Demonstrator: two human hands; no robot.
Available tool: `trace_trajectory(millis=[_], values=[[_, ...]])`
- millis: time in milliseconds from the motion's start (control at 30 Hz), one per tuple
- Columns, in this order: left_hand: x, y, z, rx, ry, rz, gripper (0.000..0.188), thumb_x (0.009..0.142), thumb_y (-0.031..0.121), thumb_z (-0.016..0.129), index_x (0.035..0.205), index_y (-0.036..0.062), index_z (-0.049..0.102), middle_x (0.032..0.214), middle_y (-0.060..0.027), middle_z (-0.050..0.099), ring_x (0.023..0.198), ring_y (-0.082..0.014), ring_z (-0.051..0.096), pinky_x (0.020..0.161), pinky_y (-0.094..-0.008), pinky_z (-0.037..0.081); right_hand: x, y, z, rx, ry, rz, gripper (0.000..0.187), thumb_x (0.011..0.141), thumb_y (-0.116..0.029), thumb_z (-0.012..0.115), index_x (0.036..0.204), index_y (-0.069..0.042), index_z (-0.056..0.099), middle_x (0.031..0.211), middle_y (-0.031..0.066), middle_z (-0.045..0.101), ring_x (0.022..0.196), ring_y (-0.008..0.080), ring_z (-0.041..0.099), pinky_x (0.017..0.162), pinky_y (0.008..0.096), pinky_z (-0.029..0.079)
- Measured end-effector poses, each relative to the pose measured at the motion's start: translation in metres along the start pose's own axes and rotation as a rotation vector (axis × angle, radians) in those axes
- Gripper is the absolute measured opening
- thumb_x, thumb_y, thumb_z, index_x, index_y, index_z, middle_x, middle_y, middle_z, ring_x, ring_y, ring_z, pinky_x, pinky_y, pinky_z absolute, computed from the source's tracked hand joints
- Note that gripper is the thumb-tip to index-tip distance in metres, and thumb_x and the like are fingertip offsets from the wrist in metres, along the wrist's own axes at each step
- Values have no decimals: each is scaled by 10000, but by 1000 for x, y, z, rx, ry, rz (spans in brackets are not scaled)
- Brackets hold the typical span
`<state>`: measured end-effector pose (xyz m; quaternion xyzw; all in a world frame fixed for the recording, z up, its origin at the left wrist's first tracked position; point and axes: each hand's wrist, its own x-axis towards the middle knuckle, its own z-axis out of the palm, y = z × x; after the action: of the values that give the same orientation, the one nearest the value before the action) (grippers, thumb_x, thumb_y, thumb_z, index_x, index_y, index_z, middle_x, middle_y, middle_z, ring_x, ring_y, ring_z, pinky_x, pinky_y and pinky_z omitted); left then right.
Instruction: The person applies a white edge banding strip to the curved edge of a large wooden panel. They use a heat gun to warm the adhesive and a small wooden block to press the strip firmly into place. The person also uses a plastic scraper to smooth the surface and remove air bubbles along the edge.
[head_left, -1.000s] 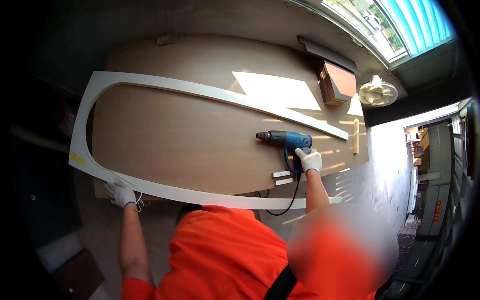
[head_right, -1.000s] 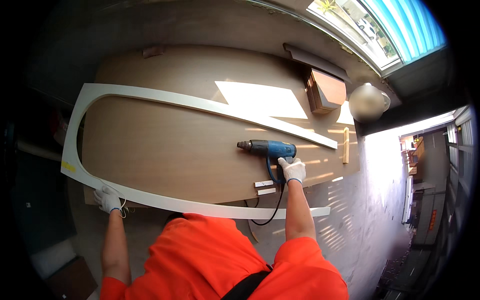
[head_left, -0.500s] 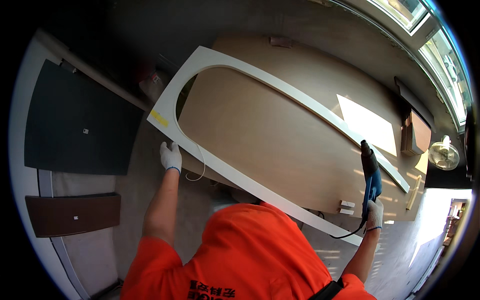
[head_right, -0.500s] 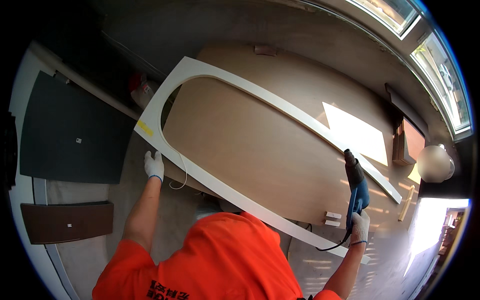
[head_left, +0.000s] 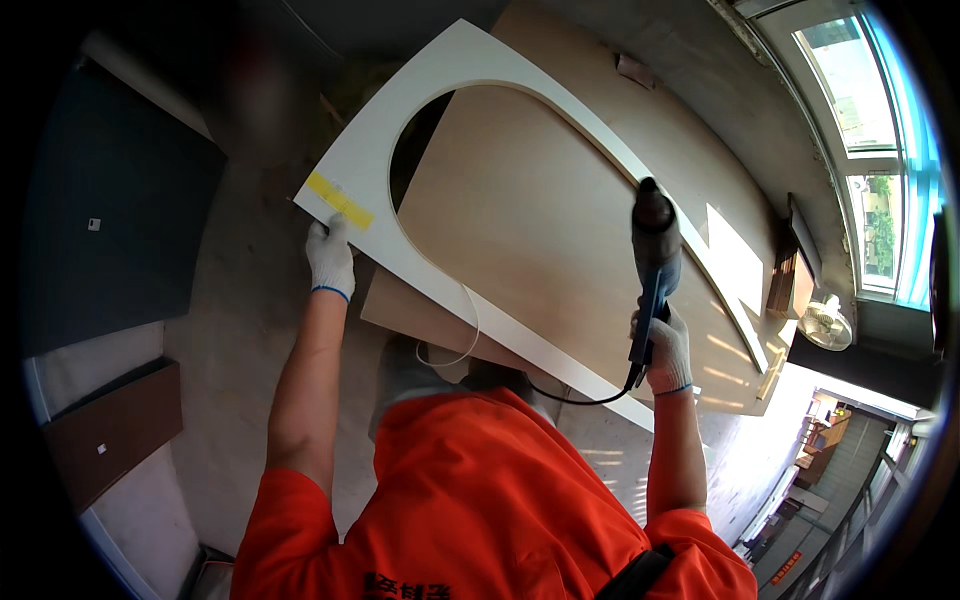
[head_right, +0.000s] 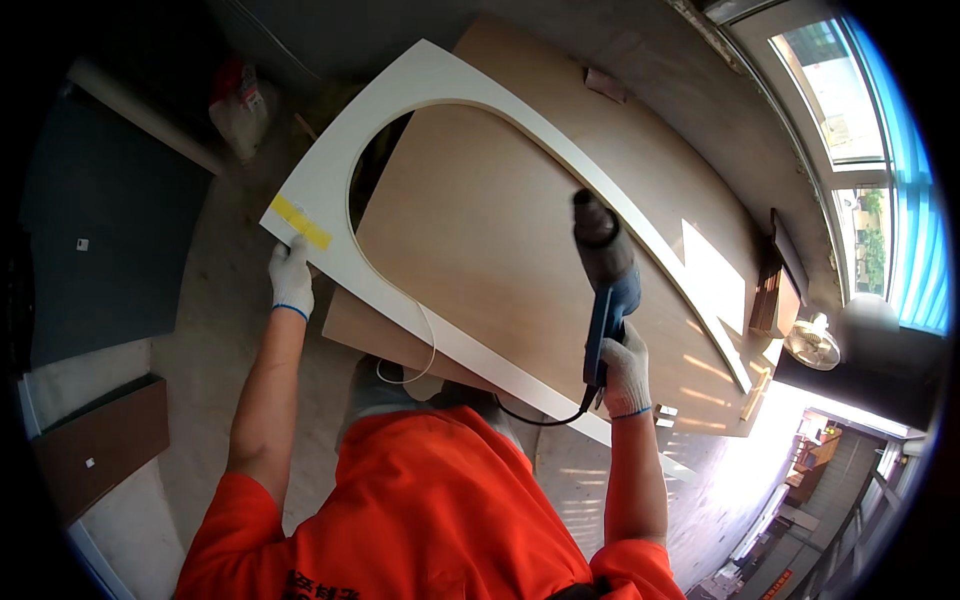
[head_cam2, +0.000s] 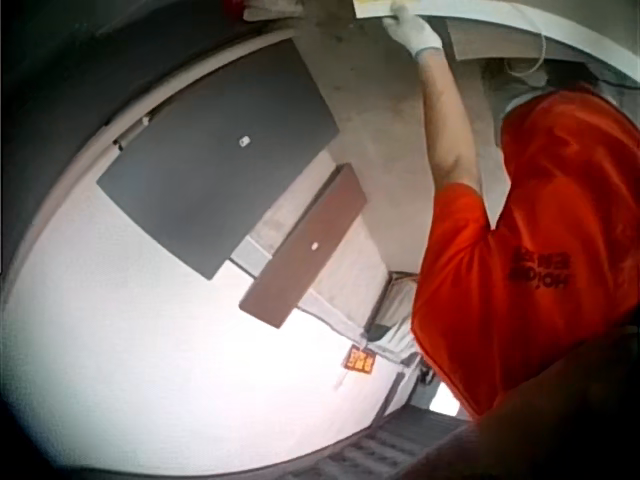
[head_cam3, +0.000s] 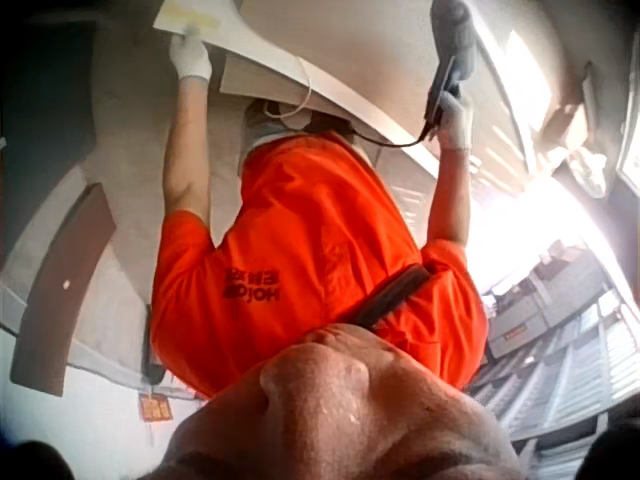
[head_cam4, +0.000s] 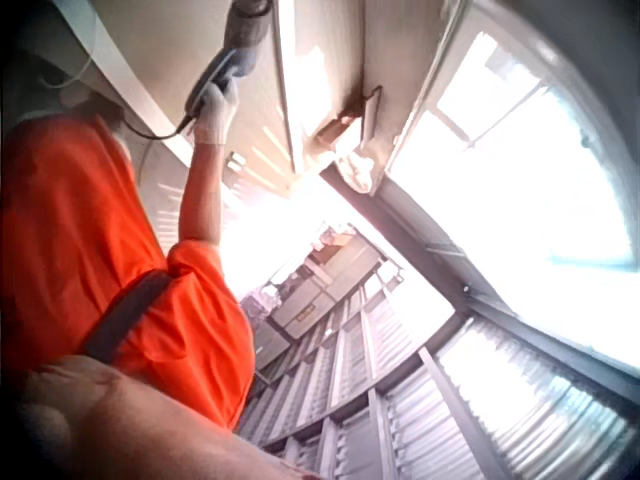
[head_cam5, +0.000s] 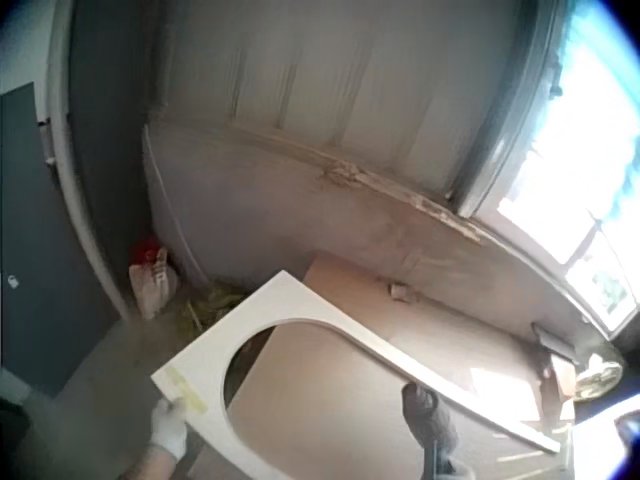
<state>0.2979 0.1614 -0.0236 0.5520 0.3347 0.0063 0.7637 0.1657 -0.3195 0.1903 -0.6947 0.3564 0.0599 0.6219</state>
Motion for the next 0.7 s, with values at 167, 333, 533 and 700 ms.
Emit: trace_trajectory(millis=[167, 333, 533, 700], values=[[-11, -12, -4, 16, -11, 92, 345, 1081, 167, 664, 1333, -56, 591, 1199, -103, 708, 1054, -168, 662, 935, -343, 547, 20, -37, 43, -306, 101, -206, 151, 786, -40, 724, 911, -40, 640, 765, -16, 599, 653, 87, 572, 616, 257, 481], [-34, -22, -1, 27, 39, 112, 369, 1083, 189, 651, 1330, -75, 575, 1212, -130, 698, 1078, -183, 659, 963, -350, 541, 32, -75, 57, -597, 117, -362, 118, 821, -85, 742, 873, -48, 642, 743, -16, 599, 651, 87, 555, 615, 273, 471], [-38, -37, 3, 189, 105, 259, 429, 1106, 256, 602, 1344, -98, 551, 1223, -181, 691, 1097, -224, 660, 988, -378, 535, 50, -86, 66, -797, 58, -287, 162, 828, -139, 768, 862, -44, 642, 745, -4, 603, 688, 100, 557, 637, 307, 475], [-47, -34, 13, 209, 153, 300, 455, 1125, 288, 575, 1362, -98, 539, 1213, -219, 691, 1091, -276, 677, 978, -401, 540, 74, -71, 57, -1218, 56, -454, 273, 760, -157, 798, 957, -53, 640, 755, 113, 666, 715, 287, 700, 690, 397, 555]])
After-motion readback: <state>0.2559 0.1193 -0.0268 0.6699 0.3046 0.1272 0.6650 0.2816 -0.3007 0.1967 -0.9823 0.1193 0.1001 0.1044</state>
